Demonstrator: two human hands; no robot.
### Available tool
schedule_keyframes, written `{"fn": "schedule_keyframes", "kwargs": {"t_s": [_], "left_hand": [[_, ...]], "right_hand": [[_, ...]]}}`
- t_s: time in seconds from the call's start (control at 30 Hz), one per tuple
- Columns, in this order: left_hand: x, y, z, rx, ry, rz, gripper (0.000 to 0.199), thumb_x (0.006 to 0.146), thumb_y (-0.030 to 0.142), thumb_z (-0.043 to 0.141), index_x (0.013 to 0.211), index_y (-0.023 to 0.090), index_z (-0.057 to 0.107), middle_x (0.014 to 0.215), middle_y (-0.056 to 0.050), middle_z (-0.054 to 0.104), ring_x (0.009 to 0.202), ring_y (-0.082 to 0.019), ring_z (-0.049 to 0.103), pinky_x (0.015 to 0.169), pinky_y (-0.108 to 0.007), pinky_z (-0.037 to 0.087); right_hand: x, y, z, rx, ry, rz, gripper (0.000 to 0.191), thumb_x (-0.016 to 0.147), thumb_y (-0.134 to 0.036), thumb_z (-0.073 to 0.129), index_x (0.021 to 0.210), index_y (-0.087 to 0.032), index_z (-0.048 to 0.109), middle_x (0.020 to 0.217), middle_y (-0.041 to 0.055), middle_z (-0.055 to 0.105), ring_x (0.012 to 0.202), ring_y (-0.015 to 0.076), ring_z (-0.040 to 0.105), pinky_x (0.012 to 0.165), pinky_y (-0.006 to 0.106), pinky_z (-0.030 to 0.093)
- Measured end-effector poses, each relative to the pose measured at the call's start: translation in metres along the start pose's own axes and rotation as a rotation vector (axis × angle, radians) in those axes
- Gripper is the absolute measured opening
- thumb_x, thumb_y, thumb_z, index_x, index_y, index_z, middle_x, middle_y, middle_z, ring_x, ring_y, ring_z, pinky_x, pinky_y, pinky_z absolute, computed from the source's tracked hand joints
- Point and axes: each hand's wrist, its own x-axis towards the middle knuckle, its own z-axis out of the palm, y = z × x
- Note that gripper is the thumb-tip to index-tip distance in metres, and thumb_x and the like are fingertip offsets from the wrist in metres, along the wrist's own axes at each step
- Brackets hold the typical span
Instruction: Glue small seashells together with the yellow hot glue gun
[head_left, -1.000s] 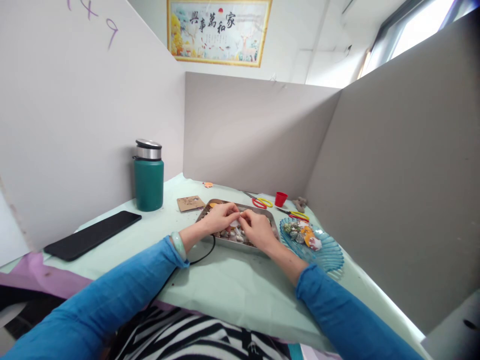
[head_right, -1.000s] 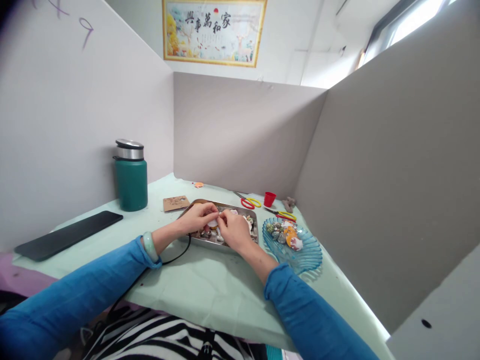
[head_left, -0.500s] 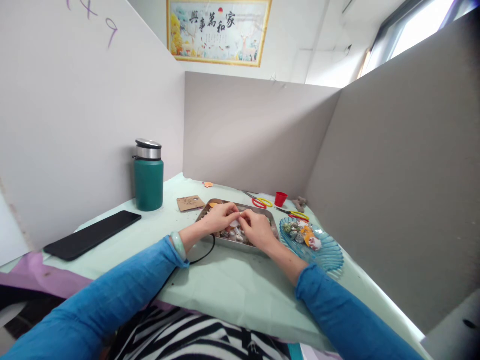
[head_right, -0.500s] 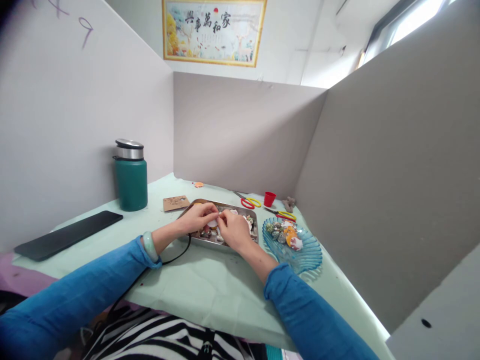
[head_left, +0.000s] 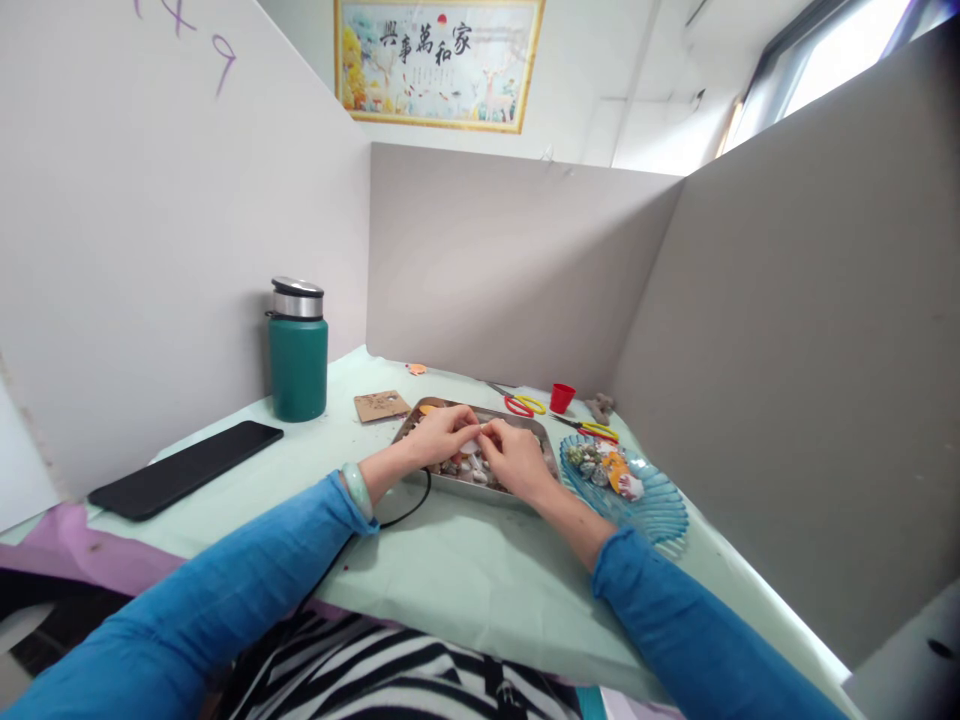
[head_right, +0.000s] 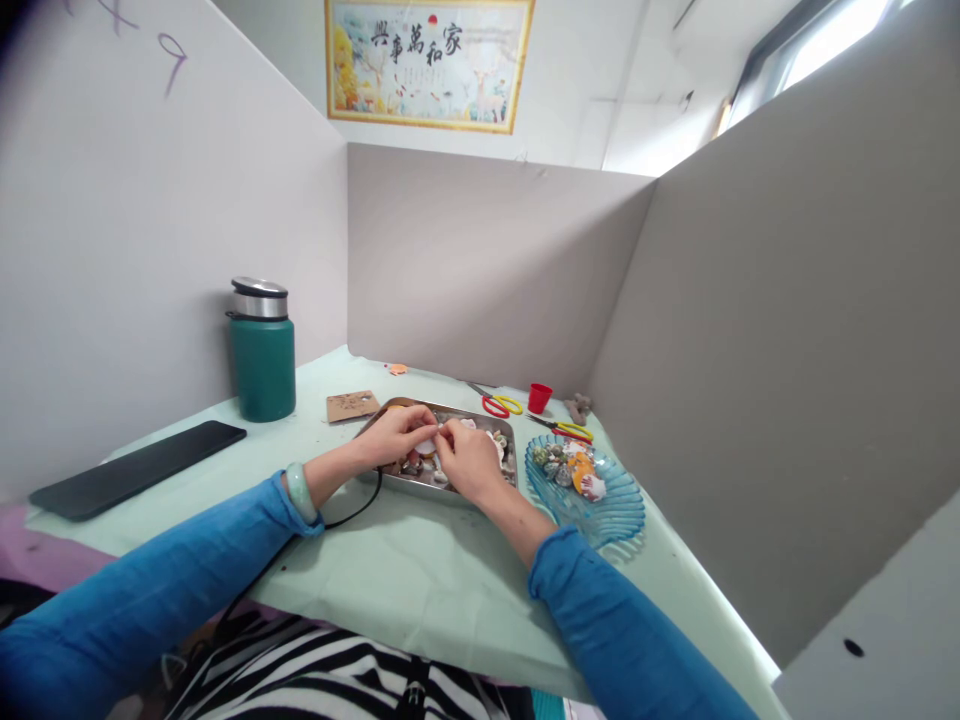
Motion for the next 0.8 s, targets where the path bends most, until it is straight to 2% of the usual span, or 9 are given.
{"fn": "schedule_keyframes", "kwargs": {"t_s": [0.8], "left_hand": [[0.0004, -0.0023, 0.0011, -0.003, 0.001, -0.018, 0.033, 0.08, 0.047, 0.045, 0.083, 0.016, 0.054, 0.07, -0.001, 0.064, 0.044, -0.009, 0.054, 0.041, -0.019, 0.038]], "right_hand": [[-0.0006, 0.0013, 0.0008, 0.001, -0.001, -0.006, 0.024, 0.086, -0.035, 0.043, 0.082, -0.02, 0.063, 0.07, 0.0016, 0.066, 0.061, 0.0127, 0.056, 0.056, 0.021, 0.032]]}}
